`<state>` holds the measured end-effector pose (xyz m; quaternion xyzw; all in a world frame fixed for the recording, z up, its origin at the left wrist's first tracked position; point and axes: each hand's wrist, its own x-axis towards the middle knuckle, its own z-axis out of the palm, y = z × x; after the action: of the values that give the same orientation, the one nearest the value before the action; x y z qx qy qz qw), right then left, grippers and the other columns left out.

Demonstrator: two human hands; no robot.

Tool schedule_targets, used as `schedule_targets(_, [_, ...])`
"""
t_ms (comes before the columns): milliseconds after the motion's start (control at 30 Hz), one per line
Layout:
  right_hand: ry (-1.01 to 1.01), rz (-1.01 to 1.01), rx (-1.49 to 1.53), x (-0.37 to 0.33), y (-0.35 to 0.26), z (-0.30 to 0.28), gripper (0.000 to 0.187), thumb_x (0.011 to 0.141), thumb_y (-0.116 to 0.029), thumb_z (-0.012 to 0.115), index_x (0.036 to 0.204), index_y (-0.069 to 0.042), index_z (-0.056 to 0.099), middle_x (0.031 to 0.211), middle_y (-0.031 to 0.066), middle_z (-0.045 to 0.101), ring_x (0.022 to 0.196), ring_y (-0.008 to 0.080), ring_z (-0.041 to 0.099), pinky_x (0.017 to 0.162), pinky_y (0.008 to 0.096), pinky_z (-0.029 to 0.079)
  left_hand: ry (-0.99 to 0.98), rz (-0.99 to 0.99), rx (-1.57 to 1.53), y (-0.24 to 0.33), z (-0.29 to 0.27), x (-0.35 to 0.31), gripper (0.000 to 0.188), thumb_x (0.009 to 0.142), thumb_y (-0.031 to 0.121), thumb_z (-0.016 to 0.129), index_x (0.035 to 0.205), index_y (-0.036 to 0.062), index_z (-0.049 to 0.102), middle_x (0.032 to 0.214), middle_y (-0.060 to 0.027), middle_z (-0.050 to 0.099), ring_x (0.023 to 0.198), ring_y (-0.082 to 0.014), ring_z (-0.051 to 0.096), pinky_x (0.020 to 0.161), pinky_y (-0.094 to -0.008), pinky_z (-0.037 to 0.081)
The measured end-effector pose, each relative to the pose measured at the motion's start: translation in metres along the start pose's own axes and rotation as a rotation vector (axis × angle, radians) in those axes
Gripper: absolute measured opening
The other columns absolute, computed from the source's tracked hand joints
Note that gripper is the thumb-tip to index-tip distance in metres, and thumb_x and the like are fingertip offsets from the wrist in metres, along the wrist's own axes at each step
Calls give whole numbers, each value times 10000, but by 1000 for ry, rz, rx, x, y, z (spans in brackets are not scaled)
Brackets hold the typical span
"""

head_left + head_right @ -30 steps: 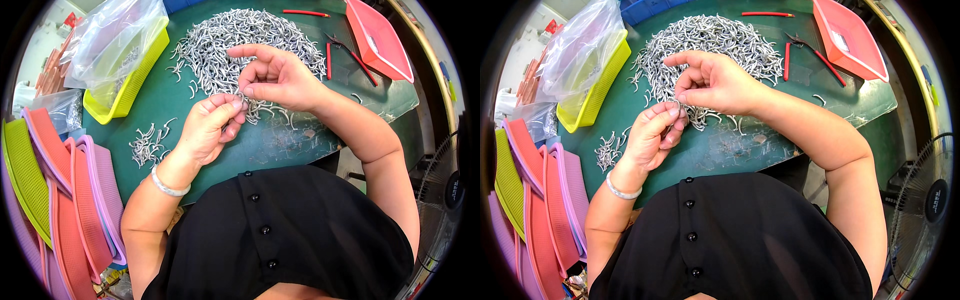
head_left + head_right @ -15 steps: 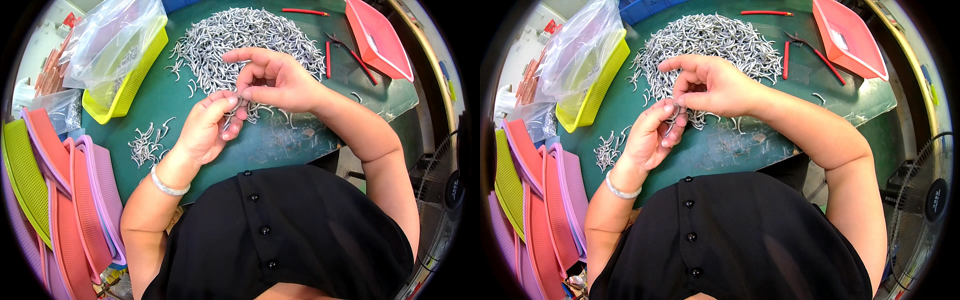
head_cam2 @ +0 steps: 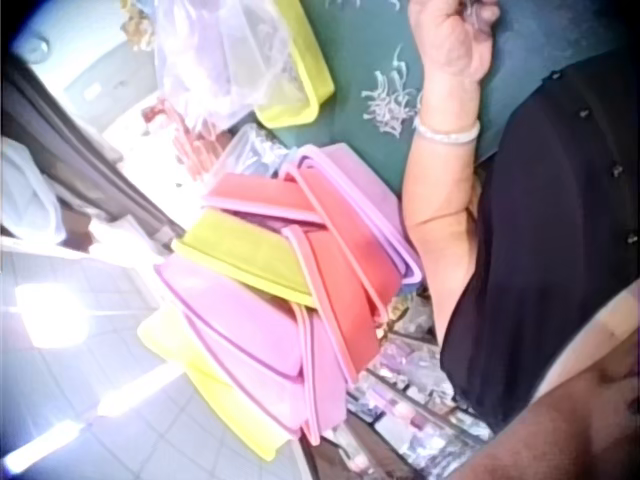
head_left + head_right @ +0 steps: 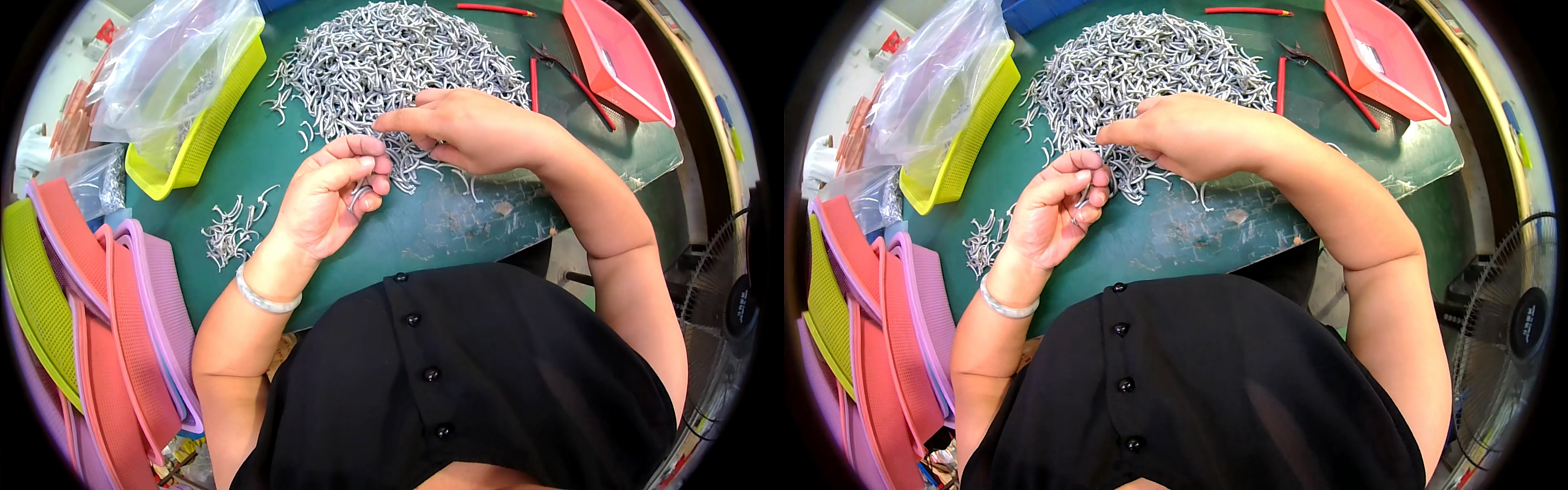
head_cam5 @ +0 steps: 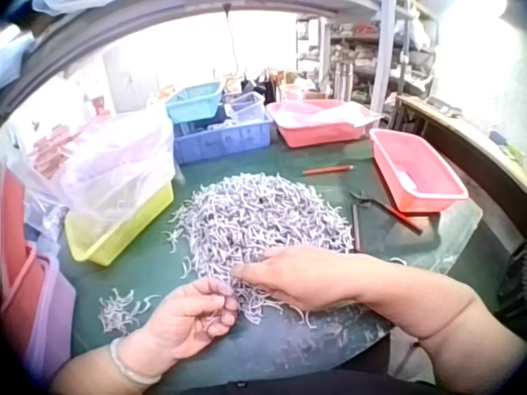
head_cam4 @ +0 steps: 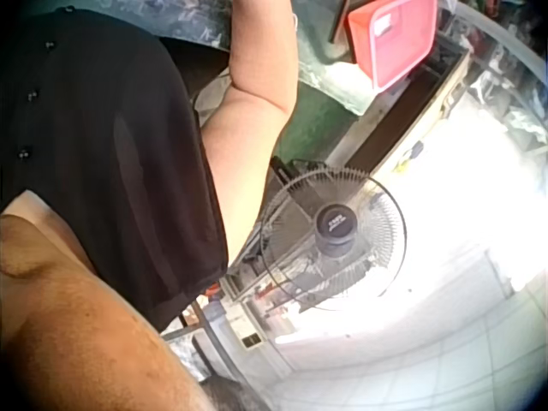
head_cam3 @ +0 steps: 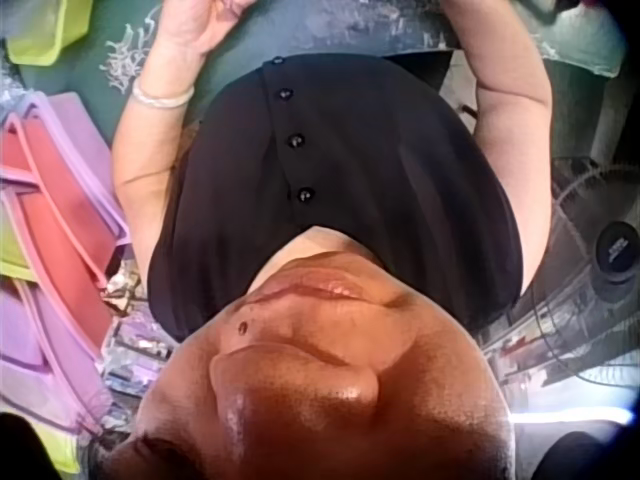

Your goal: The person repeatedly picks up small silver metal hooks from a large pile on a green table and joins two pieces together by hand. The person handles the hooks one at a time, interlocking them and placing the assembled pairs back onto the table.

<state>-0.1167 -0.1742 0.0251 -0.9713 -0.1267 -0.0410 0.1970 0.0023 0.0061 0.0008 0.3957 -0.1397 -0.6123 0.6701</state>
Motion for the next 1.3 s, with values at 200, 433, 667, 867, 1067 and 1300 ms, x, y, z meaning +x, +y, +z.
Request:
schedule_targets(200, [85, -25, 28, 0, 3, 7, 484, 692, 4, 540, 1164, -60, 455, 695, 80, 538, 738, 258, 544, 639, 367, 438, 32, 12, 67, -1, 2, -1, 133, 794, 8, 489, 918, 19, 538, 805, -71, 570, 659, -125, 542, 527, -206, 425])
schedule_targets(433, [198, -5, 310, 4, -5, 4, 534, 675, 14, 526, 1197, -52, 436, 682, 79, 526, 689, 264, 537, 632, 359, 439, 168, 13, 249, -7, 14, -2, 112, 827, 122, 580, 896, 39, 549, 720, -31, 552, 534, -79, 476, 425, -164, 337])
schedule_targets(667, [358, -145, 182, 8, -18, 7, 542, 702, 3, 559, 1219, -81, 421, 830, 110, 565, 782, 276, 547, 695, 377, 449, 203, 171, 373, -16, 18, -2, 78, 822, 103, 595, 872, 64, 550, 692, -4, 535, 502, -48, 427, 413, -149, 302])
schedule_targets(867, [272, -62, 448, 4, -2, 4, 598, 689, 41, 554, 1252, -94, 404, 801, 69, 554, 750, 202, 559, 683, 316, 451, 240, 253, 357, -14, 14, -2, 60, 822, 95, 586, 867, 62, 562, 699, 10, 535, 514, -36, 446, 433, -150, 335])
schedule_targets(1067, [120, -18, 42, 4, 2, 7, 525, 670, -20, 598, 1174, -62, 457, 829, 108, 595, 819, 292, 555, 744, 390, 441, 261, 256, 338, -13, 17, -2, 45, 842, 81, 556, 882, 64, 544, 662, 8, 513, 497, -36, 414, 400, -137, 284])
schedule_targets(1300, [178, -59, -75, 5, -1, 13, 574, 659, -6, 602, 1206, -63, 439, 820, 88, 559, 816, 265, 532, 730, 381, 439, 262, 270, 361, -14, 15, -1, 52, 843, 64, 547, 894, 61, 543, 665, 7, 514, 504, -33, 423, 400, -137, 290])
